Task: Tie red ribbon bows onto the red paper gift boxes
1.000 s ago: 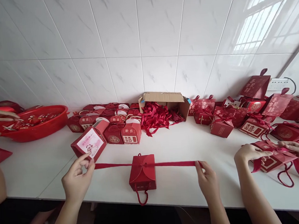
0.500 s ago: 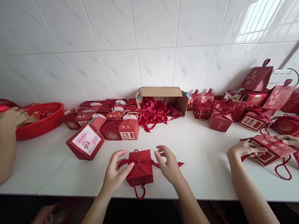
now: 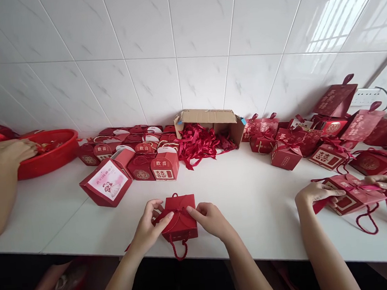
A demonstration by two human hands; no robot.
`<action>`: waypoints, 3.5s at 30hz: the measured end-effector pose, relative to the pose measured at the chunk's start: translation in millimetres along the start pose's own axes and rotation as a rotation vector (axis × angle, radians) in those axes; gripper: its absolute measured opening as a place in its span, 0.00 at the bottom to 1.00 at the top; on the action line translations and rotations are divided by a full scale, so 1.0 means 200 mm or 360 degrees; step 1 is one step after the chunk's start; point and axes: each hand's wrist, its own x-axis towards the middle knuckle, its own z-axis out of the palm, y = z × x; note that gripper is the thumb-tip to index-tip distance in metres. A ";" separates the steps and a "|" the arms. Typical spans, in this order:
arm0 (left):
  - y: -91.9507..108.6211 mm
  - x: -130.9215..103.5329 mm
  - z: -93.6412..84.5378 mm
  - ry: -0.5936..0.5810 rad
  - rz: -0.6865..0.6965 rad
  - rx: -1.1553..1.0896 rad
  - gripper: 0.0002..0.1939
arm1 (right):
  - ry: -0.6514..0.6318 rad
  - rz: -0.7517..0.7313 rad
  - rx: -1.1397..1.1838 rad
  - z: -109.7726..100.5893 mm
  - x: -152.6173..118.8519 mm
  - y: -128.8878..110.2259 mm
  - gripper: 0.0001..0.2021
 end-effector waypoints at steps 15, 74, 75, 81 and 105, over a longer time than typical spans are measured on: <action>-0.03 0.06 -0.08 -0.0217 0.0071 0.0045 0.25 | -0.0093 -0.0066 0.0162 -0.13 0.01 0.05 0.23; 0.36 0.10 -0.10 -0.0390 0.0584 -0.0361 0.19 | 0.0411 -0.0737 -0.0331 0.21 0.00 -0.14 0.16; 0.33 0.11 -0.10 -0.0354 0.0543 -0.0341 0.20 | 0.0421 -0.0723 -0.0301 0.21 0.01 -0.13 0.17; 0.17 0.07 -0.07 -0.0207 0.0370 -0.0162 0.11 | 0.0407 -0.0683 -0.0108 0.20 0.01 -0.12 0.19; 0.09 0.04 0.04 -0.0001 0.0457 -0.0378 0.05 | 0.0886 -0.0893 -0.0383 0.27 0.01 -0.03 0.13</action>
